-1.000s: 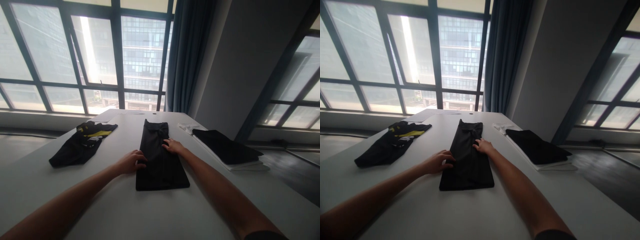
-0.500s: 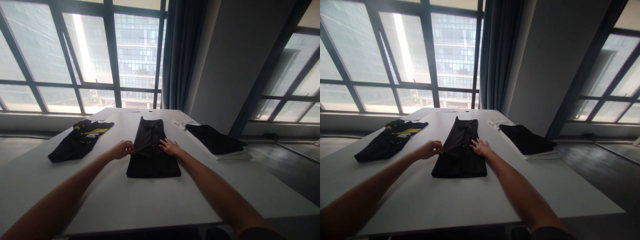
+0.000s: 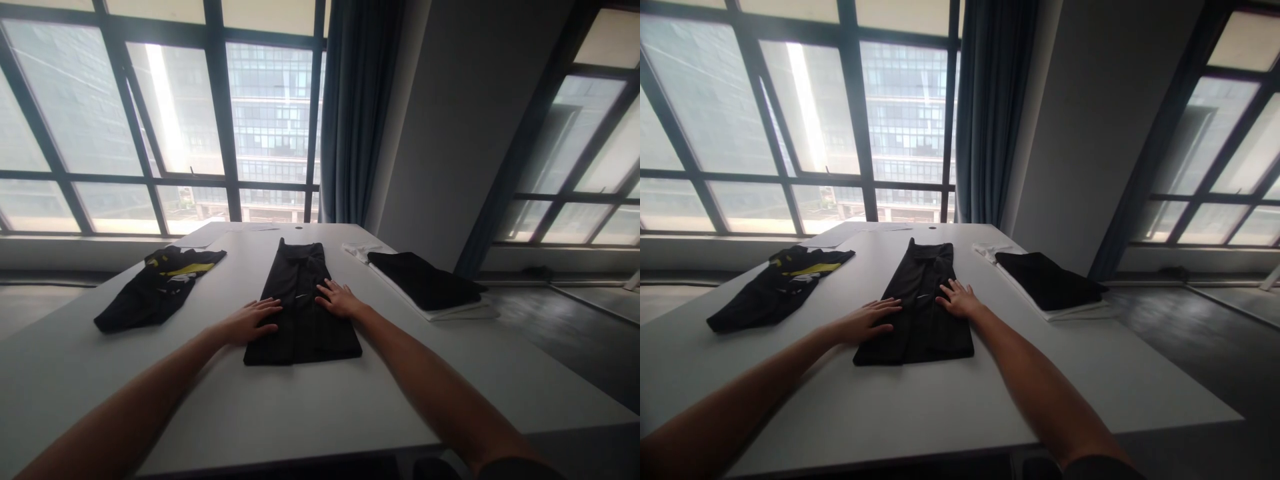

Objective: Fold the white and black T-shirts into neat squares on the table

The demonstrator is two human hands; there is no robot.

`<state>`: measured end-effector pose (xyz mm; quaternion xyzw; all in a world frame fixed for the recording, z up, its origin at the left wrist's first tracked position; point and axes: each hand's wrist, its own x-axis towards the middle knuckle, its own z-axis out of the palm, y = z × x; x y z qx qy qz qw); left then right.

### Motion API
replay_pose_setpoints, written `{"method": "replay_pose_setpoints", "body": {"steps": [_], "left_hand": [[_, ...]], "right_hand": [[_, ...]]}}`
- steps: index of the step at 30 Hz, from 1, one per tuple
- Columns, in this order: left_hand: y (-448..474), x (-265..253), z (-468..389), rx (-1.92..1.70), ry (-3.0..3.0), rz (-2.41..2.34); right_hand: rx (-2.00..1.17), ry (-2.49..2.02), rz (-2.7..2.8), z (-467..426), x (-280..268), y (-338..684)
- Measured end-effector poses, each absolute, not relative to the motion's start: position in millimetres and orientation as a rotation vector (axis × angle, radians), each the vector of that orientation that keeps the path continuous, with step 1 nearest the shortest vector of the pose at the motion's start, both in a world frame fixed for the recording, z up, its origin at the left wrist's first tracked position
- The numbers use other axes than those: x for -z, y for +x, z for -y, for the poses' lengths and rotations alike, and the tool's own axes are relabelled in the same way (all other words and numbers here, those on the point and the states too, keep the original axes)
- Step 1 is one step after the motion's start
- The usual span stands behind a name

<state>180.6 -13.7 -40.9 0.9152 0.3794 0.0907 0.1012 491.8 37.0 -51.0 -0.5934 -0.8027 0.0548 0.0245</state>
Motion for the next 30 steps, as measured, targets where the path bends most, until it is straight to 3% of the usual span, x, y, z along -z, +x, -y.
{"method": "replay_pose_setpoints", "body": {"steps": [5,13,23,30], "left_hand": [[179,41,15,-0.131,2.691,-1.182],[191,31,27,-0.349,2.781,-1.137],[200,46,22,-0.120,2.610,-1.464],[197,48,19,-0.325,2.709,-1.431]], "right_hand": [[-0.092,-1.812,2.572,-35,47,494],[0.015,-1.687,2.582,-26,36,495],[-0.120,-1.663,2.590,-16,39,479],[-0.138,-1.554,2.585,-12,37,477]]}}
